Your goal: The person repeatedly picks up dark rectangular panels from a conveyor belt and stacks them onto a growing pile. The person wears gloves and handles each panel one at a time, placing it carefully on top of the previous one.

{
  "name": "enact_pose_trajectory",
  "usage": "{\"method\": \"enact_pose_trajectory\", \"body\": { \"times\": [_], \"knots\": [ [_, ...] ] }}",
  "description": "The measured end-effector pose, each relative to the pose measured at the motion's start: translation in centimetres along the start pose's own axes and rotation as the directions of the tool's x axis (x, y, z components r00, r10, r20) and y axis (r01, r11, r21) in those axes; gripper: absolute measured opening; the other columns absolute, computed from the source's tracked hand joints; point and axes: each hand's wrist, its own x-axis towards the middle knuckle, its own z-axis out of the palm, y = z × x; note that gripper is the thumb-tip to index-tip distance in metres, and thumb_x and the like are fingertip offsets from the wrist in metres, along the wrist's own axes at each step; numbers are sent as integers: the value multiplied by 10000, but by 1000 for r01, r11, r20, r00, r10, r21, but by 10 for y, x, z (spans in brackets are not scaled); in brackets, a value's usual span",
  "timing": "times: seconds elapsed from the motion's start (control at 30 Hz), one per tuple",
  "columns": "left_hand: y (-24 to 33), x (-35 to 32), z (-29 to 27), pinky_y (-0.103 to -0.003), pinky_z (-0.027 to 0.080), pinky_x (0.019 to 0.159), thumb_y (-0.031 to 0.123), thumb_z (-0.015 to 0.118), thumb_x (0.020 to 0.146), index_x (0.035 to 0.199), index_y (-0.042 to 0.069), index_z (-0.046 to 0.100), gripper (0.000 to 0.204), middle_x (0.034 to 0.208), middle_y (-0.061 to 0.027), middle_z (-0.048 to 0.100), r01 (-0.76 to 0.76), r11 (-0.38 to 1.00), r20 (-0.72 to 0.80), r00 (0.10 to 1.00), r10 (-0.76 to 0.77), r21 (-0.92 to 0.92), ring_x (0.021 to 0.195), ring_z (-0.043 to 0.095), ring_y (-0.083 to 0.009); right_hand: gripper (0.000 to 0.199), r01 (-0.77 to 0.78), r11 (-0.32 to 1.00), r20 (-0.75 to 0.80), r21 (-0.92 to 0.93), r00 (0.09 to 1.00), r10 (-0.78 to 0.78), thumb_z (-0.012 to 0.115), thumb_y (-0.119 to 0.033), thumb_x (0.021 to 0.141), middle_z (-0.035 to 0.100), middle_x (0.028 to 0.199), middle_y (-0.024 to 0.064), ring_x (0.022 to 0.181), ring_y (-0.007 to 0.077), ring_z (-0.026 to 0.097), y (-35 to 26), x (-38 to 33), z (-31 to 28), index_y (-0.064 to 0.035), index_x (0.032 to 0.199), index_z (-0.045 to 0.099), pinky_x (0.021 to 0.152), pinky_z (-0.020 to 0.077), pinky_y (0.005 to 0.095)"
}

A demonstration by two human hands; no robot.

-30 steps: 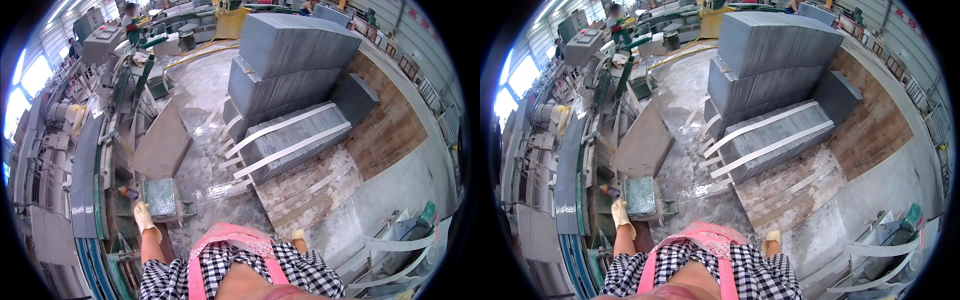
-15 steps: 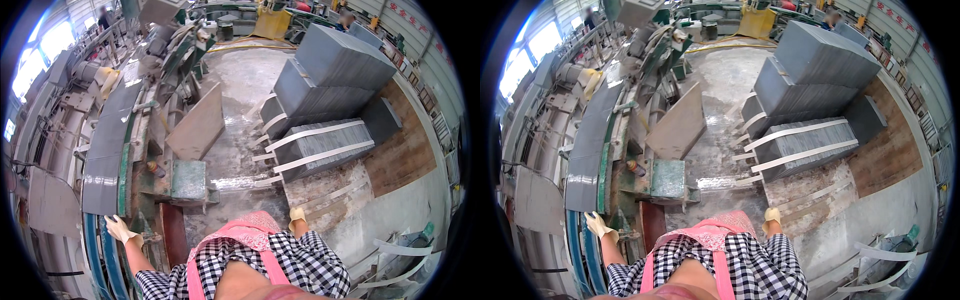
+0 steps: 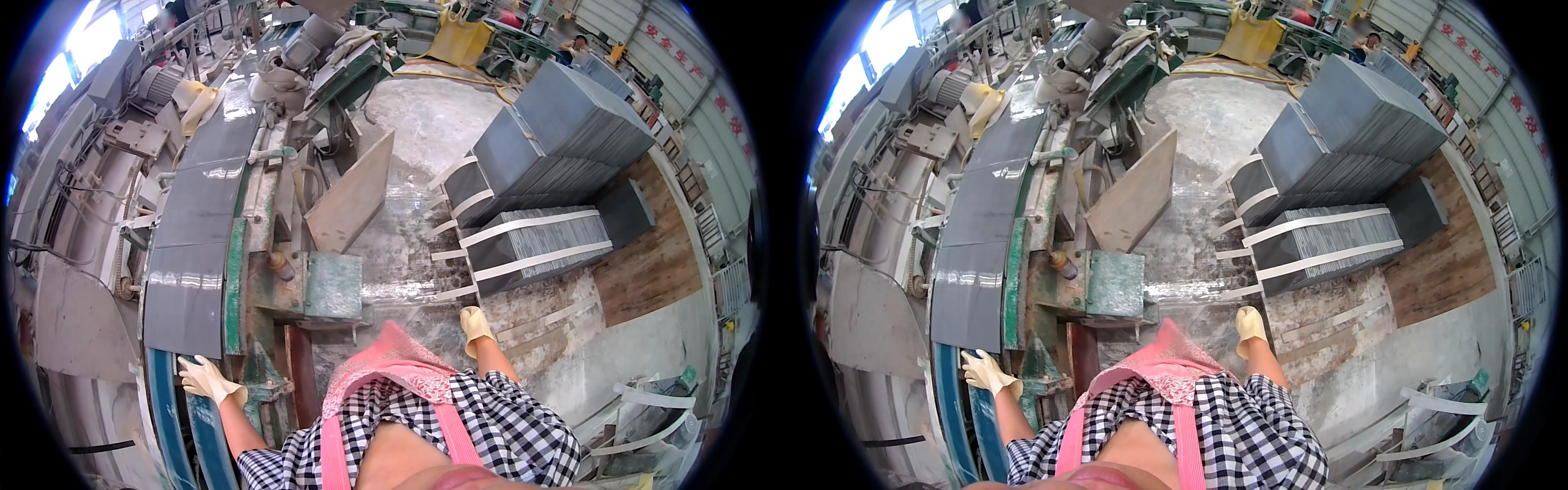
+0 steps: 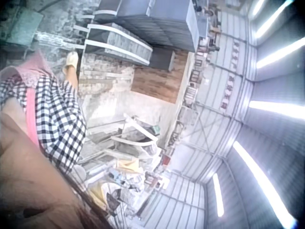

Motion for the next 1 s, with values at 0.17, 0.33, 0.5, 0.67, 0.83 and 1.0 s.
{"method": "enact_pose_trajectory", "body": {
  "times": [0.17,0.33,0.5,0.67,0.83,1.0],
  "knots": [
    [-15,14,18,-555,336,1033,374,470,973,1450,112,428,546,1359,-153,551,-91,977,-132,989,66,-194,1259,503,-334,305,-168,983,112,-74,978,176,489,-192,823,677,868,277,880,393,689,-26,-24,-16,3,885,715,795,519,462],
    [9,29,-13,-509,353,1064,464,438,996,1452,22,402,636,1349,-198,572,92,963,114,991,-65,-253,1253,527,-354,315,-168,984,73,-67,982,172,486,-202,836,695,900,259,927,396,685,21,-16,-3,-12,911,726,830,521,449],
    [1,65,17,-490,501,856,515,482,951,1357,-42,452,689,1103,-241,680,190,918,154,978,-144,-348,1015,652,-403,321,-176,984,-10,36,984,177,490,-218,840,694,890,259,916,408,681,9,-29,-11,-13,911,726,835,520,451],
    [9,95,15,-468,509,877,530,463,961,1154,-11,599,590,1096,-227,675,459,850,364,861,-355,-257,1034,643,-398,319,-228,973,17,-23,974,228,489,-212,825,691,881,263,909,409,680,44,-34,-20,-8,886,726,823,521,457],
    [13,83,-30,-427,506,878,283,478,876,1157,-47,649,466,1167,-177,671,666,354,558,745,-365,-657,977,649,-324,319,-268,962,1,-58,963,269,483,-203,827,683,882,284,907,414,680,77,-43,-19,2,867,725,819,522,466],
    [-3,86,-34,-392,447,958,306,534,880,1207,-43,631,488,1214,-157,654,732,12,700,656,-283,-681,1078,618,-276,304,-244,958,1,-154,969,247,495,-211,844,693,874,260,903,406,684,54,-31,-16,-22,885,729,811,524,461]
  ]
}}
